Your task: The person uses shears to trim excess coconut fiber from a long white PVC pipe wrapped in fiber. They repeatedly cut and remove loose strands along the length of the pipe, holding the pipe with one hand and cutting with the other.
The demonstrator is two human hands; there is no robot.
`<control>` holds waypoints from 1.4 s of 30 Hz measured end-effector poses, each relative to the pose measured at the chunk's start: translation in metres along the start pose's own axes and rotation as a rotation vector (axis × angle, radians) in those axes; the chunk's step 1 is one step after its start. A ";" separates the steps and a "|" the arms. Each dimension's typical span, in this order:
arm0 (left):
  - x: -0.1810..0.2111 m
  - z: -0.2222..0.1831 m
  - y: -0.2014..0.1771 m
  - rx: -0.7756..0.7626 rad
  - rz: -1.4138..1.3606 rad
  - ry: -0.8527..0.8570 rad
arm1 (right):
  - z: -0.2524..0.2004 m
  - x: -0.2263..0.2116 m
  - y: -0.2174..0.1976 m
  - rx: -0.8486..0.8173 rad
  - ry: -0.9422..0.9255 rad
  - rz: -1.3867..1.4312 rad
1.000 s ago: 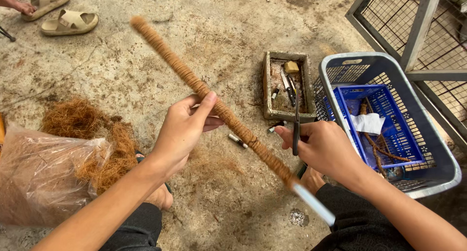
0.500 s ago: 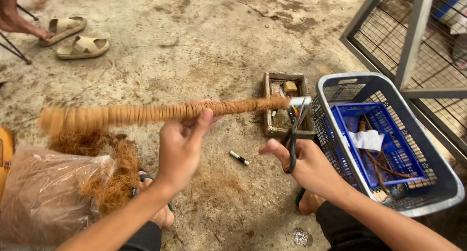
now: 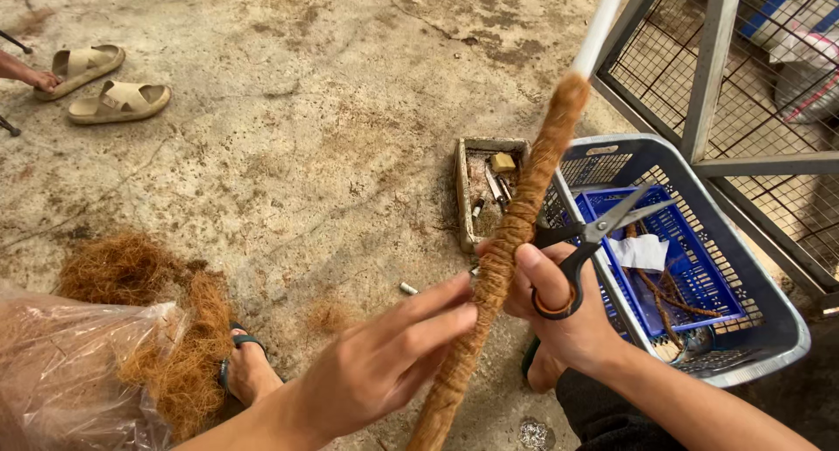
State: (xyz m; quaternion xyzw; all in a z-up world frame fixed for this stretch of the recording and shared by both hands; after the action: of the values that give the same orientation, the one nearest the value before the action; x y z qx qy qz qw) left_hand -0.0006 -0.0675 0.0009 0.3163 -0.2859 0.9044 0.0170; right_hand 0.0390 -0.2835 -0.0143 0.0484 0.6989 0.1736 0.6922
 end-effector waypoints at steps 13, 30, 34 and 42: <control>-0.021 0.017 -0.029 0.146 -0.178 -0.486 | -0.002 0.011 0.032 -0.120 0.063 -0.487; -0.028 0.028 -0.011 0.030 -0.475 -0.584 | 0.007 0.003 0.017 -0.154 -0.209 -1.072; -0.031 0.028 -0.009 0.026 -0.453 -0.669 | 0.006 -0.039 0.031 0.118 -0.613 -1.542; -0.028 0.033 -0.008 0.041 -0.482 -0.611 | 0.006 -0.055 0.037 0.268 -0.835 -1.698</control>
State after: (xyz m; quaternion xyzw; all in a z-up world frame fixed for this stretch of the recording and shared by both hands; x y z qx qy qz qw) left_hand 0.0421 -0.0738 0.0104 0.6294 -0.1772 0.7441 0.1370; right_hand 0.0408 -0.2651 0.0490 -0.3380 0.2112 -0.4994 0.7693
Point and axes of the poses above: each hand's wrist, its own z-axis towards the middle knuckle, its own y-axis out of the palm, x = y × z, the point moved 5 cm from there along z, towards the middle knuckle, and after that the axes turned 6 degrees about z, right-handed, at the moved point
